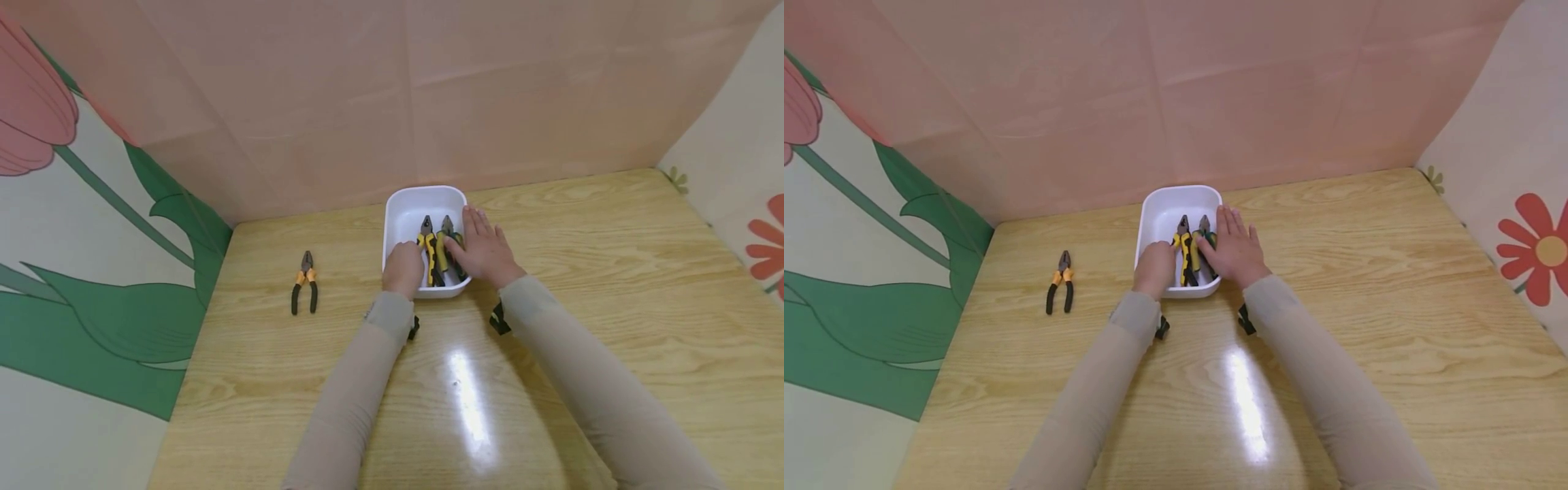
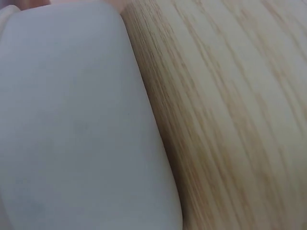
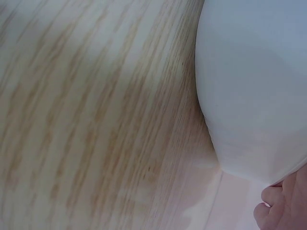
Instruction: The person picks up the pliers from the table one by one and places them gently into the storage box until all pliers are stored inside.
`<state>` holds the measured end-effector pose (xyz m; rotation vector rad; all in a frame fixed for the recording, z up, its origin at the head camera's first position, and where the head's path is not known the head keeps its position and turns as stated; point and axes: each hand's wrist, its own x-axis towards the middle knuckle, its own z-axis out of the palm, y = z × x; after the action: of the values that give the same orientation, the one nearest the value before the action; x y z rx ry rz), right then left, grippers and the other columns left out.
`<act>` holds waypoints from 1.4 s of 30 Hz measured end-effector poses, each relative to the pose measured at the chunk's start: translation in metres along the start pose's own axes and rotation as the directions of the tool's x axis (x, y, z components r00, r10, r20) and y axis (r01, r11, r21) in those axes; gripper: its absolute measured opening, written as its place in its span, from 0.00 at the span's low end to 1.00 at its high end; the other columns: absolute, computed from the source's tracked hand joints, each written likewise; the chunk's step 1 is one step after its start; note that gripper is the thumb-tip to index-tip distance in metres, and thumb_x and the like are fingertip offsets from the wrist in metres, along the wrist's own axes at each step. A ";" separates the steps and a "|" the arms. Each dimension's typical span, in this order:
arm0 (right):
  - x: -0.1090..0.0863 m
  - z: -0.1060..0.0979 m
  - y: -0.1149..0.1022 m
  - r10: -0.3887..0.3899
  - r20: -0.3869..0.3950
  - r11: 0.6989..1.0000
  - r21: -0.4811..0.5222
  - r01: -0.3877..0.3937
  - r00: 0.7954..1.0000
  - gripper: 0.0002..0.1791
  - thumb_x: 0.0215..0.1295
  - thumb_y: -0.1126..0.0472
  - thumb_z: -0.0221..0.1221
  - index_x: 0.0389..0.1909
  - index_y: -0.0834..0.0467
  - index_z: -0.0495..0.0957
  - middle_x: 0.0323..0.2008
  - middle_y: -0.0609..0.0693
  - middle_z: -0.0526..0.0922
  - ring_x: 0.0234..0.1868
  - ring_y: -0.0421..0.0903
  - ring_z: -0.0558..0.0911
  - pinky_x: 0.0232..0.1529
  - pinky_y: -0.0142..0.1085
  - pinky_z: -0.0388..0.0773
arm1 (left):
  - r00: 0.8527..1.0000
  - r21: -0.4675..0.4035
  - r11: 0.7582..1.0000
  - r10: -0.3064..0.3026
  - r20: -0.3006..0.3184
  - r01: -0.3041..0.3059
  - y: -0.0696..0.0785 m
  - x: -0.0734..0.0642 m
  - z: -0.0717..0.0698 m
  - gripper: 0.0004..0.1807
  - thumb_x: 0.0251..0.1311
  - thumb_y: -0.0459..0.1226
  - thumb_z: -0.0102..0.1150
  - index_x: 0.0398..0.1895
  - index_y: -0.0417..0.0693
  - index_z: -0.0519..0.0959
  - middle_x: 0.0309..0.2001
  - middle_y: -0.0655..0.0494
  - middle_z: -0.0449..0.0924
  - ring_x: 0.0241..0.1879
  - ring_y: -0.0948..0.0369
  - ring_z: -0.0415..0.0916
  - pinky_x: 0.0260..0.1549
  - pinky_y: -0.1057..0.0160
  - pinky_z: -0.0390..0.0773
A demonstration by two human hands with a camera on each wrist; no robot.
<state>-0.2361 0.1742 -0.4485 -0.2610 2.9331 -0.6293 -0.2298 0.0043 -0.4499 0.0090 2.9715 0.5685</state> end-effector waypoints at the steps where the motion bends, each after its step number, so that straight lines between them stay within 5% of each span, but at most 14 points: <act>1: 0.000 0.000 0.000 0.001 0.001 1.000 0.002 -0.001 1.000 0.47 0.79 0.35 0.34 0.79 0.65 0.29 0.81 0.63 0.35 0.81 0.61 0.36 0.77 0.63 0.35 | 1.000 0.011 1.000 0.001 0.000 -0.001 0.000 0.000 0.000 0.18 0.79 0.37 0.43 0.47 0.42 0.85 0.43 0.48 0.84 0.42 0.56 0.82 0.45 0.58 0.84; 21: 0.001 0.001 0.001 0.015 0.017 1.000 0.004 -0.015 1.000 0.48 0.79 0.35 0.34 0.80 0.64 0.27 0.81 0.63 0.34 0.81 0.61 0.35 0.76 0.63 0.34 | 0.999 0.137 0.989 0.050 -0.004 -0.049 0.001 -0.002 0.001 0.18 0.78 0.40 0.47 0.45 0.41 0.86 0.43 0.47 0.84 0.45 0.53 0.80 0.52 0.56 0.80; 29: 0.000 0.000 0.001 0.010 0.013 1.000 0.009 -0.010 1.000 0.47 0.79 0.36 0.34 0.79 0.64 0.28 0.81 0.63 0.34 0.81 0.61 0.35 0.76 0.63 0.34 | 0.999 0.077 0.996 0.051 -0.010 -0.051 0.000 -0.004 0.001 0.12 0.74 0.34 0.49 0.44 0.41 0.85 0.44 0.46 0.81 0.44 0.53 0.79 0.48 0.56 0.81; 42: 0.001 0.001 0.001 0.010 0.011 1.000 0.016 -0.010 1.000 0.48 0.79 0.35 0.34 0.80 0.64 0.28 0.81 0.62 0.33 0.81 0.60 0.34 0.76 0.63 0.34 | 1.000 0.027 1.000 0.002 0.016 -0.003 0.002 -0.004 0.002 0.16 0.78 0.39 0.44 0.54 0.41 0.80 0.49 0.45 0.79 0.46 0.53 0.78 0.51 0.55 0.81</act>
<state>-0.2367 0.1746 -0.4497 -0.2467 2.9162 -0.6471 -0.2262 0.0063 -0.4503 0.0196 2.9634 0.5259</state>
